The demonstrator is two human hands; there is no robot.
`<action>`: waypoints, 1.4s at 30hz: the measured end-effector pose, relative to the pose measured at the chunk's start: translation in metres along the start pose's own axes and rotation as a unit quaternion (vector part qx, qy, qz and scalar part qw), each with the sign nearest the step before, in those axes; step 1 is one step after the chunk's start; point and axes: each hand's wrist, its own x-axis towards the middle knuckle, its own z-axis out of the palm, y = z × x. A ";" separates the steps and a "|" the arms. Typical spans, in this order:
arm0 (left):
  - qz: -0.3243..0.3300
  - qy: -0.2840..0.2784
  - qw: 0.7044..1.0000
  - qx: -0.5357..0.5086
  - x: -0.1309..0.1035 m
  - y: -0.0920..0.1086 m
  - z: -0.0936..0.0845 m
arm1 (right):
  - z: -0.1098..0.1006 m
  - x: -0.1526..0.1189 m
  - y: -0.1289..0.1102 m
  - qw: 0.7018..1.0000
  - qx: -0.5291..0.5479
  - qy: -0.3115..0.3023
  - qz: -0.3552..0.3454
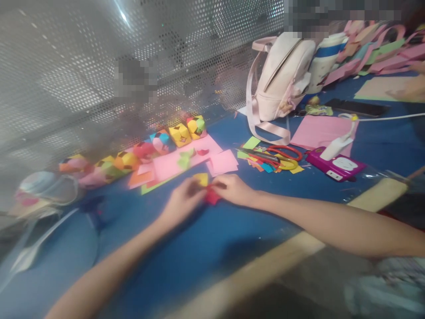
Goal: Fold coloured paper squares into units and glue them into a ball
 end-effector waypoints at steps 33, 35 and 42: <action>0.068 -0.003 0.973 -0.219 -0.112 0.067 -0.014 | 0.123 0.076 -0.107 0.967 -0.003 -0.254 -0.019; 0.067 -0.019 0.973 -0.219 -0.123 0.073 -0.022 | 0.158 0.090 -0.123 0.965 0.001 -0.261 -0.012; 0.094 -0.033 0.969 -0.228 -0.151 0.072 -0.043 | 0.231 0.120 -0.168 0.971 0.022 -0.233 0.056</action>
